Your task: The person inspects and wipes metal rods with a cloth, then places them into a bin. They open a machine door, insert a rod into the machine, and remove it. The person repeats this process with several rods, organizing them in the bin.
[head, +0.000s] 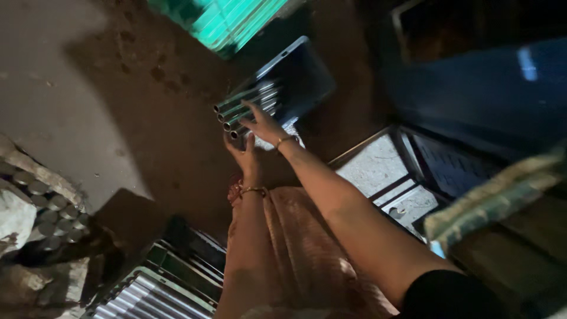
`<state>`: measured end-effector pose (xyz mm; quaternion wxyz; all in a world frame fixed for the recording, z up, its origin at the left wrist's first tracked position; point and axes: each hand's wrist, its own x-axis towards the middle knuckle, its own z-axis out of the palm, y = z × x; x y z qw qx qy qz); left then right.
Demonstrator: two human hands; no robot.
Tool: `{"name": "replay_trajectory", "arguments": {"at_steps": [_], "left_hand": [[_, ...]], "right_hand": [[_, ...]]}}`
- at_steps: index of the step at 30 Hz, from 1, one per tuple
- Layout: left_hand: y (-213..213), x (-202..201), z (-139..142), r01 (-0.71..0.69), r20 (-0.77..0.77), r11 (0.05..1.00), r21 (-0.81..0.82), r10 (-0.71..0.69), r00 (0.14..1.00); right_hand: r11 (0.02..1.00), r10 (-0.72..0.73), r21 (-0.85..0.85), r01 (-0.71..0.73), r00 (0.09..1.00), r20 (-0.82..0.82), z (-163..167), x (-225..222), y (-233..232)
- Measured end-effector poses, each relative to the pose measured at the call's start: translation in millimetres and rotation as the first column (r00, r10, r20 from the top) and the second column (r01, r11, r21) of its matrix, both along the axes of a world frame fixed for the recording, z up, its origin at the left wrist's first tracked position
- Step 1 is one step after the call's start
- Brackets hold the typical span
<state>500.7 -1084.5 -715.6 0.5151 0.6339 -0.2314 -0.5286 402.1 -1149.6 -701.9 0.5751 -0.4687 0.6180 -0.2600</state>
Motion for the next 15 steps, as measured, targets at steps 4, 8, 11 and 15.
{"name": "replay_trajectory", "arguments": {"at_steps": [4,8,11,15], "left_hand": [[14,0,37,-0.037,-0.004,0.999,0.036,0.038,0.999],[46,-15,93,-0.016,0.100,0.999,0.045,0.011,0.995],[55,-29,144,0.103,0.030,0.989,-0.102,-0.101,0.994],[57,-42,222,0.378,-0.104,0.870,-0.316,-0.428,0.898]], "right_hand": [[0.968,-0.251,0.028,0.250,0.967,0.031,26,-9,59],[0.879,-0.462,-0.024,0.476,0.863,0.202,75,-9,120],[0.840,-0.506,-0.152,0.520,0.854,0.123,141,-15,148],[0.811,-0.466,-0.286,0.511,0.859,0.213,251,-29,180]]}}
